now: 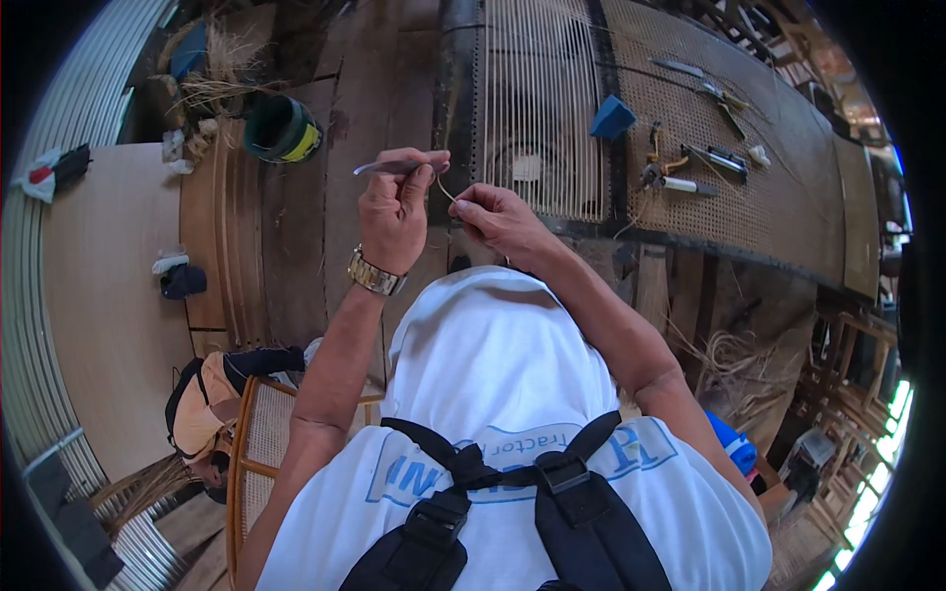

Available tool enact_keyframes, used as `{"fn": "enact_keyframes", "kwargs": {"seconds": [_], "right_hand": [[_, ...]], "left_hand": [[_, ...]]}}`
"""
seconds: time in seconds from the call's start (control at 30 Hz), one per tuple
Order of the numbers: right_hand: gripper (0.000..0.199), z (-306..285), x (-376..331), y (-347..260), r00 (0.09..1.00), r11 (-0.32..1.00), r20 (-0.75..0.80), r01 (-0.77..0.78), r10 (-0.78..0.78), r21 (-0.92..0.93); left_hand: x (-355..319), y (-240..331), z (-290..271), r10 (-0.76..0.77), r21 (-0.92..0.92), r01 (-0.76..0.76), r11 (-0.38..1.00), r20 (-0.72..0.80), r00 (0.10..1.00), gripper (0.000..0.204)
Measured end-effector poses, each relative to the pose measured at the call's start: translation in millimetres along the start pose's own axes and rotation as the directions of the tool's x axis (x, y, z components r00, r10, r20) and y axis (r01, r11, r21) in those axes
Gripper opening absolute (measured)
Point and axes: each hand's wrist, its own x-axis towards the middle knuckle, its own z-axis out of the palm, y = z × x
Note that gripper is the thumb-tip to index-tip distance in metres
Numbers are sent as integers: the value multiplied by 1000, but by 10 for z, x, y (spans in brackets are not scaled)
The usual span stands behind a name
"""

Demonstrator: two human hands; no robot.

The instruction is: Repairing a rattan chair by weaving and trimming rattan strips using hand tools.

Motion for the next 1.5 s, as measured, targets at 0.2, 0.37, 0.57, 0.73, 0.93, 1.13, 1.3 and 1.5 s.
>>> {"fn": "enact_keyframes", "kwargs": {"seconds": [0.2, 0.37, 0.57, 0.73, 0.93, 1.13, 1.3, 1.5], "right_hand": [[20, 25, -2, -164, 996, 997, 89, -13, 5, 82], [17, -70, -251, -310, 958, 928, 285, -90, -18, 360], [16, -397, -370, -236, 988, 987, 18, 151, -153, 50], [16, -450, -515, -36, 950, 966, 179, 256, -256, 24], [13, -627, -718, -112, 905, 908, 275, 380, -325, -178], [52, -1902, -87, -204, 793, 244, 123, 325, -597, -914], [45, -2999, 420, -273, 938, -188, -96, -166, -333, -968], [12, -3401, 891, 67, 620, 525, -359, 101, -698, -845]], "left_hand": [[-196, 255, 75, 328, 634, -332, 699, 128, 936, 20], [-290, -108, -352, 311, 850, -245, 467, 101, 945, 19], [-732, 227, -432, 134, 853, 180, 491, -278, 951, 22], [-737, 479, 461, -110, 28, 134, 991, -421, 900, 18], [-716, 251, 848, -226, 283, 315, 906, -306, 925, 12], [-1006, 505, 389, -166, 285, 384, 878, -572, 803, 7], [-1700, 573, -269, -252, 165, 518, 839, -726, 640, 8], [-1693, 509, -304, -394, -53, 511, 858, -707, 588, 10]]}}
